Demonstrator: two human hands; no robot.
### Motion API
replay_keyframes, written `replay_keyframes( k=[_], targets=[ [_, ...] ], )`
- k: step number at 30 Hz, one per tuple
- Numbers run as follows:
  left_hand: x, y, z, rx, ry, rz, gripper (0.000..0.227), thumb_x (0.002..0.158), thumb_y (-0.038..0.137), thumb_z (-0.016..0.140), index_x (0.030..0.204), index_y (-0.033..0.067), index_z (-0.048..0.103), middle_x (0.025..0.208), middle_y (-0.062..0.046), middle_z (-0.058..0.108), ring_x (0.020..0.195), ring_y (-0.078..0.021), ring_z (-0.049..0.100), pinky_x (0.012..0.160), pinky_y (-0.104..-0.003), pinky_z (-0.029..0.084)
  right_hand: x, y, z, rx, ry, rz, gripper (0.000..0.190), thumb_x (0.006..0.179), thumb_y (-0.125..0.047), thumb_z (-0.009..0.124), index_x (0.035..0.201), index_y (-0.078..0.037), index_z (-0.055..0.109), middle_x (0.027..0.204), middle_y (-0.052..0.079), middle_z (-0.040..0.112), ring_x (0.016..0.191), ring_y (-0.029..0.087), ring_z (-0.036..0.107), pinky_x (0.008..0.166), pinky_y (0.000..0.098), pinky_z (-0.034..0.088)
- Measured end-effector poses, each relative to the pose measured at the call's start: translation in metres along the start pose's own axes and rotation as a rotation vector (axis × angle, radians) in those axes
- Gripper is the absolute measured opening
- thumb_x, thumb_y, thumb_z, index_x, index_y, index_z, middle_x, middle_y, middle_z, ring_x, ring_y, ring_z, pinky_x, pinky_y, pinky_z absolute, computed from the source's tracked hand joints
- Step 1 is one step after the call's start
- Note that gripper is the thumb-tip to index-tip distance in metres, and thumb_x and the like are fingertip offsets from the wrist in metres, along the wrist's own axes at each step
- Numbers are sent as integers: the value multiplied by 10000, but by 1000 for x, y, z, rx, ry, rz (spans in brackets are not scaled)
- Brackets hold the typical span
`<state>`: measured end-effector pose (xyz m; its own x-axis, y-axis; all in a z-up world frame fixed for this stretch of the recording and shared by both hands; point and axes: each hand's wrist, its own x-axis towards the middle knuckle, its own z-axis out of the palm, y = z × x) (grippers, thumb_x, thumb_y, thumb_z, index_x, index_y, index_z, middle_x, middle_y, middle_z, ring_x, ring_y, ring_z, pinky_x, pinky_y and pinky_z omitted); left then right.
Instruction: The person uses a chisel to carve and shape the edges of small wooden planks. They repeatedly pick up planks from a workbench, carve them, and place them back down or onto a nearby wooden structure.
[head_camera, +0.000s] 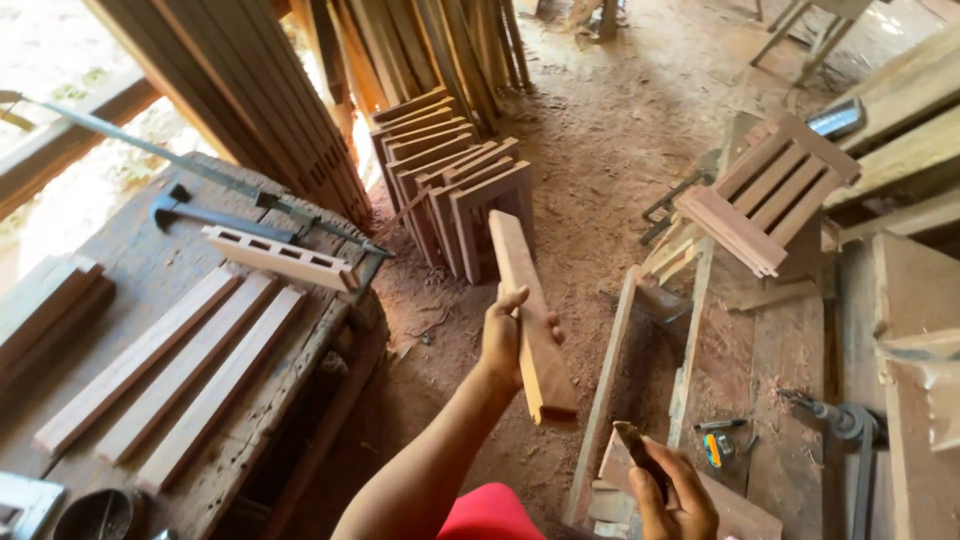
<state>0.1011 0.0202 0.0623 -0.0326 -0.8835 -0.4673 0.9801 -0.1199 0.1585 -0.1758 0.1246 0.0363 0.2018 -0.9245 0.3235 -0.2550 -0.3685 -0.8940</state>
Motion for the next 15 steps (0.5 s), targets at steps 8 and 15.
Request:
replay_keyframes(
  k=[8,15],
  targets=[
    [-13,-8,-11,-113,47,-129,637,1055,387,346,1548,-7,257,701,-38,512,517,-119,509,418,-194,467,22,-39,15,-292,-107,-309,334,779,-54,743,1105,-84,679,923,50,728,703,111,680,631,230,567],
    [-8,-9,-21,-141,29,-130,590,1052,383,333,1515,23,266,721,-46,507,524,-123,507,417,-192,462,26,-38,19,-373,-99,-412,362,750,-46,793,1095,-76,685,931,60,732,711,118,678,665,248,555]
  ],
)
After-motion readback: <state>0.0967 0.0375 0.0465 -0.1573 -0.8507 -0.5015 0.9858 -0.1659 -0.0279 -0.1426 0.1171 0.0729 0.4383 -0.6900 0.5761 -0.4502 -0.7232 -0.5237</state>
